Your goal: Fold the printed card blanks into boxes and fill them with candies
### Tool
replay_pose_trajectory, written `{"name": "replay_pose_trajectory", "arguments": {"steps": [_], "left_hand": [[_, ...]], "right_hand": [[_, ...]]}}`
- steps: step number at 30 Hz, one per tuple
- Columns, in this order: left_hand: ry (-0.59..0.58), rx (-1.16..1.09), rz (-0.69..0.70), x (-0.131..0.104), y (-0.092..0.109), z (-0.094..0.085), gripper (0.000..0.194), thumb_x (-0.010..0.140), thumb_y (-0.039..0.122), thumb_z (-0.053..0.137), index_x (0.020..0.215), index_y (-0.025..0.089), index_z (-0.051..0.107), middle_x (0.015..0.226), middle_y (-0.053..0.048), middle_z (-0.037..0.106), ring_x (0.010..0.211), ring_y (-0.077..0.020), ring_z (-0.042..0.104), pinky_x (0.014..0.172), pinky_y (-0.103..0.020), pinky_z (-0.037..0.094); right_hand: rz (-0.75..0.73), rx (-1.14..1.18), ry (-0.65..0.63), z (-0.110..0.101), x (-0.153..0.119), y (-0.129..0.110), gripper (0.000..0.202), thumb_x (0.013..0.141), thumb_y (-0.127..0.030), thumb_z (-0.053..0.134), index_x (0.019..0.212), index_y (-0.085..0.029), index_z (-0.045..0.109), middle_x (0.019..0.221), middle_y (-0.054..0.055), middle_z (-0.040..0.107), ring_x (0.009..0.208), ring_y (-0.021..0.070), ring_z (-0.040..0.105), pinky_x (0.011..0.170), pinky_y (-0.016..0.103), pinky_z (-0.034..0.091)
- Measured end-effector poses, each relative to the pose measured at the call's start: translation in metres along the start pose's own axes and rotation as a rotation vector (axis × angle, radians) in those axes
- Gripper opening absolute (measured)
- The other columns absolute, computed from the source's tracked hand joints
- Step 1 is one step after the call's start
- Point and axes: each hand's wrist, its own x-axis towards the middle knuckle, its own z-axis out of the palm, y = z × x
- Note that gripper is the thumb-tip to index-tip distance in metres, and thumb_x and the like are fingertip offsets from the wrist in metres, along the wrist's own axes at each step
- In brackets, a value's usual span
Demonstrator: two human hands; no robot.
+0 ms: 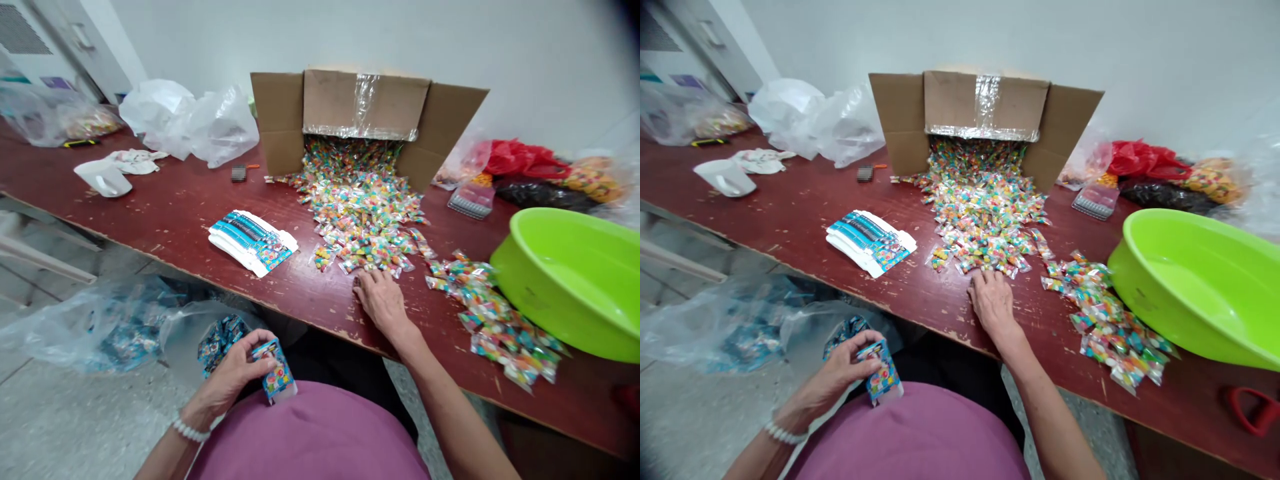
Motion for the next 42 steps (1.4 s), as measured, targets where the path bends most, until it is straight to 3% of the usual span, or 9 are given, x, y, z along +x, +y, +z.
{"name": "replay_pose_trajectory", "arguments": {"steps": [6,10,15,18,21,26,30,34,42], "left_hand": [[-0.295,0.607,-0.226,-0.006,0.019,-0.043,0.034,0.064,0.031,0.076,0.094,0.017,0.07,0.076,0.0,0.064,0.065,-0.0155,0.054,0.056,-0.024,0.04],[-0.278,0.546,-0.239,-0.003,0.018,-0.043,0.027,0.063,0.028,0.07,0.087,0.019,0.064,0.069,0.003,0.06,0.058,-0.0142,0.052,0.053,-0.024,0.038],[-0.17,0.141,-0.143,0.003,0.021,-0.024,0.057,0.072,0.047,0.069,0.12,0.022,0.051,0.1,-0.006,0.071,0.08,-0.0209,0.067,0.062,-0.026,0.041],[-0.241,0.018,-0.018,0.009,0.026,-0.005,0.05,0.079,0.042,0.066,0.121,0.019,0.051,0.101,-0.01,0.072,0.079,-0.0201,0.069,0.068,-0.028,0.044],[-0.253,0.005,0.044,0.014,0.033,0.015,0.055,0.08,0.037,0.069,0.129,0.019,0.051,0.103,-0.01,0.072,0.078,-0.0189,0.069,0.069,-0.027,0.044],[-0.302,0.002,0.114,0.016,0.048,0.046,0.056,0.081,0.04,0.072,0.13,0.019,0.054,0.107,-0.011,0.07,0.078,-0.0168,0.068,0.067,-0.025,0.044],[-0.347,0.02,0.185,0.013,0.058,0.068,0.05,0.079,0.04,0.075,0.121,0.017,0.061,0.104,-0.009,0.067,0.076,-0.0156,0.066,0.063,-0.024,0.044],[-0.333,-0.027,0.184,0.009,0.06,0.08,0.05,0.078,0.033,0.074,0.123,0.017,0.061,0.098,-0.007,0.067,0.071,-0.0131,0.062,0.062,-0.024,0.045],[-0.277,-0.143,0.124,0.008,0.052,0.085,0.056,0.072,0.017,0.066,0.128,0.018,0.058,0.086,-0.004,0.068,0.056,-0.0105,0.059,0.054,-0.023,0.045]], "right_hand": [[-0.017,-0.001,-0.039,-0.003,-0.007,-0.009,0.027,0.095,-0.007,0.048,0.112,-0.015,0.068,0.101,0.014,0.067,0.094,0.0278,0.057,0.077,0.034,0.045],[-0.028,0.191,0.01,0.003,-0.012,0.0,0.018,0.097,-0.018,0.054,0.107,-0.018,0.069,0.11,0.013,0.067,0.099,0.027,0.057,0.085,0.035,0.046],[0.027,0.351,-0.097,-0.002,-0.013,0.014,0.008,0.09,-0.018,0.062,0.097,-0.016,0.066,0.1,0.011,0.064,0.089,0.0236,0.061,0.079,0.032,0.047],[0.025,0.407,-0.176,-0.008,-0.012,0.019,0.006,0.086,-0.019,0.064,0.082,-0.018,0.061,0.089,0.007,0.063,0.078,0.0208,0.059,0.068,0.03,0.043],[0.077,0.556,-0.11,-0.014,-0.011,0.016,0.011,0.082,-0.019,0.065,0.075,-0.019,0.057,0.076,0.003,0.061,0.07,0.0184,0.055,0.064,0.028,0.04],[0.298,1.326,-0.04,-0.038,-0.015,-0.021,0.03,0.086,-0.045,0.065,0.104,-0.021,0.062,0.075,-0.001,0.061,0.059,0.0145,0.054,0.054,0.025,0.042],[0.42,1.734,-0.166,-0.056,-0.017,-0.056,0.039,0.074,-0.051,0.078,0.089,-0.019,0.063,0.07,-0.001,0.064,0.049,0.0095,0.051,0.045,0.021,0.04],[0.446,1.731,-0.055,-0.054,-0.023,-0.07,0.035,0.067,-0.043,0.085,0.081,-0.018,0.065,0.061,-0.003,0.062,0.048,0.0093,0.05,0.045,0.02,0.041],[0.277,1.481,-0.023,-0.044,-0.033,-0.062,0.018,0.078,-0.037,0.077,0.079,-0.019,0.076,0.077,0.003,0.073,0.069,0.0164,0.063,0.066,0.028,0.05]]}}
